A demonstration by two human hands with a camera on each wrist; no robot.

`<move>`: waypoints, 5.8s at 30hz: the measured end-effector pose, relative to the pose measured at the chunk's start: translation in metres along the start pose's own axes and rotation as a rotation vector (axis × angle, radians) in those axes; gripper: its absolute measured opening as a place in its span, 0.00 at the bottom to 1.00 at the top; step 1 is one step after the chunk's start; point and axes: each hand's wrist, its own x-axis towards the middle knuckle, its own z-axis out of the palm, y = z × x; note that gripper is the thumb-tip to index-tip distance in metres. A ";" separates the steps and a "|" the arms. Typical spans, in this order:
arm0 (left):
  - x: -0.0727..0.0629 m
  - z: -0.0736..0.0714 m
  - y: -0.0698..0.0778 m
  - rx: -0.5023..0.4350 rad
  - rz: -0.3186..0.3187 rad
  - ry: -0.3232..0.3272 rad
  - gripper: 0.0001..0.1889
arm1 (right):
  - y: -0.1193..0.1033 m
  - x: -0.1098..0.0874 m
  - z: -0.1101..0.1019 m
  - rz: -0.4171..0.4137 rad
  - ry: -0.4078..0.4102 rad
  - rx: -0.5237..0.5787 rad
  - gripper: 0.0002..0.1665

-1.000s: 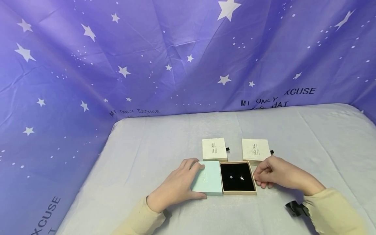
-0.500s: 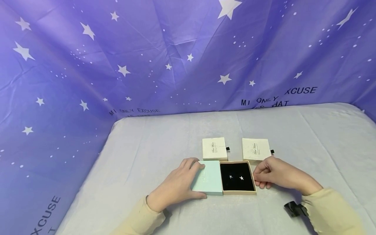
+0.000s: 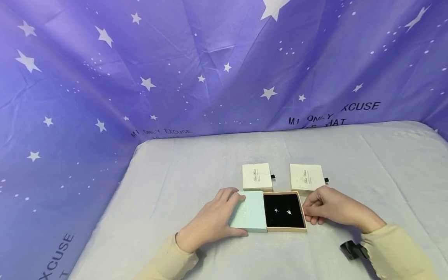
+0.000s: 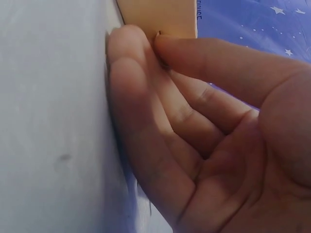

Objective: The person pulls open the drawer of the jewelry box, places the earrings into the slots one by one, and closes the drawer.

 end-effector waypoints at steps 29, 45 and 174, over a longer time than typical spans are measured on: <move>0.000 -0.002 0.001 -0.003 0.002 -0.001 0.43 | -0.036 0.042 0.034 0.039 -0.018 0.003 0.09; -0.001 -0.002 0.002 -0.008 0.001 -0.003 0.44 | -0.044 0.054 0.053 0.009 0.044 -0.051 0.09; -0.001 -0.028 -0.112 -0.200 -0.133 0.076 0.40 | -0.091 0.160 0.092 -0.110 0.345 -0.297 0.22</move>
